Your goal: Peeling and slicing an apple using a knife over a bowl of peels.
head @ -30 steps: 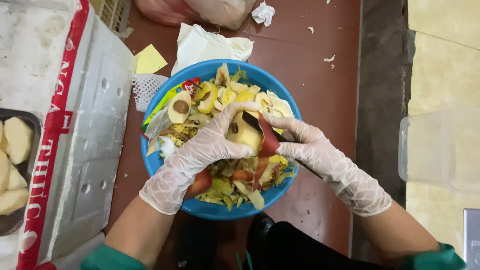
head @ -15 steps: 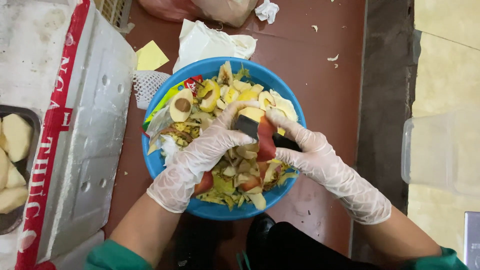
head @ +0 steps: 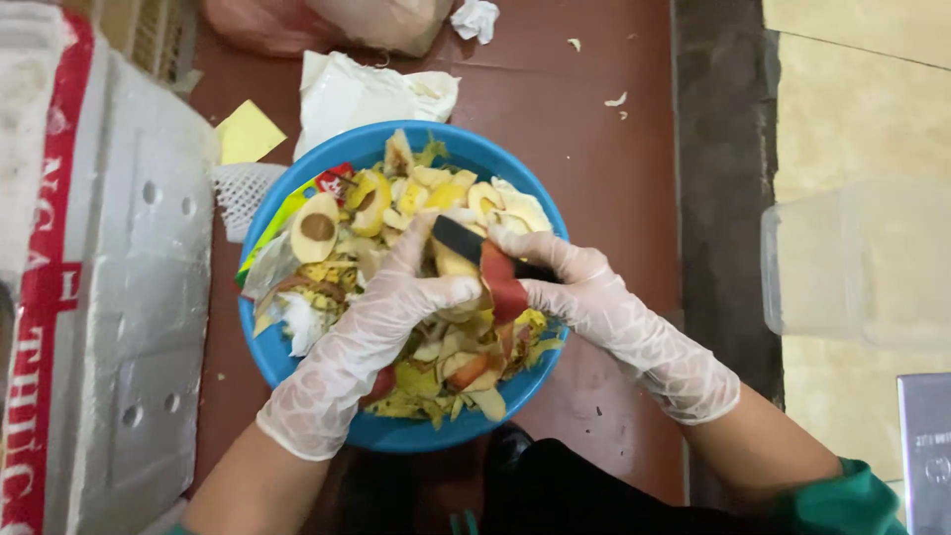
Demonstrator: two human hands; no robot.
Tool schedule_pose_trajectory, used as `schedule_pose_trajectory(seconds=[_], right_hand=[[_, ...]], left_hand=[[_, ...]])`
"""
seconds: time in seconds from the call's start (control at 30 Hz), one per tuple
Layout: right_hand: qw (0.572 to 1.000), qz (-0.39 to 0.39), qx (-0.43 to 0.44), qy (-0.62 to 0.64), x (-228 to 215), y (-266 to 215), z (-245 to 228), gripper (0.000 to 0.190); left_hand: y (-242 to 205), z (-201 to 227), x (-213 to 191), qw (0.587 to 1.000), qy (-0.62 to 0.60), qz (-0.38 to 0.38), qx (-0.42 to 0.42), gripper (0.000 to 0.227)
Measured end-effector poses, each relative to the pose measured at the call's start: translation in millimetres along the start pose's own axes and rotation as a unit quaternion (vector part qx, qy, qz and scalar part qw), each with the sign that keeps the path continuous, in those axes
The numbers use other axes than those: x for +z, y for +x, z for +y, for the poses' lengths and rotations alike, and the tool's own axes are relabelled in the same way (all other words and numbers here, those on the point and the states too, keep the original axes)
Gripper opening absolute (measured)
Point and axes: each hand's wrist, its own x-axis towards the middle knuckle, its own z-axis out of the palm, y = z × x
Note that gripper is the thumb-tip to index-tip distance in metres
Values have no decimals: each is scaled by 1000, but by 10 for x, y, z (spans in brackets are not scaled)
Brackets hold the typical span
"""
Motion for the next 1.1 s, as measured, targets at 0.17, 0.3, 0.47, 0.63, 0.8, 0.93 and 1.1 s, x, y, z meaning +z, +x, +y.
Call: schedule_pose_trajectory(seconds=[0.17,0.3,0.47,0.63,0.8,0.93,1.1], right_hand=[[984,-169,-55,26,-127,33,14,66],[994,-58,34,82,-24,-30,-124,69],[996,-35,26,73,-64,31,73,66],[999,2,15,41,-62,110,340,62],[1000,-6,6,-21,-69,-10,-4,71],[999,-19,-22,-23,-28,-18,133,77],[998,-37,-51,19,-69,63,313,76]], left_hand=[[-156,490,213,996,72,-16,-43,67],[36,204,129,997,53,-50,1,86],[174,-23,71,997,30,-66,0,98],[82,136,171,990,40,-121,60,102],[205,48,300,997,-50,-39,-40,89],[259,-72,235,997,-58,-52,7,94],[187,22,230,998,-49,-29,2,88]])
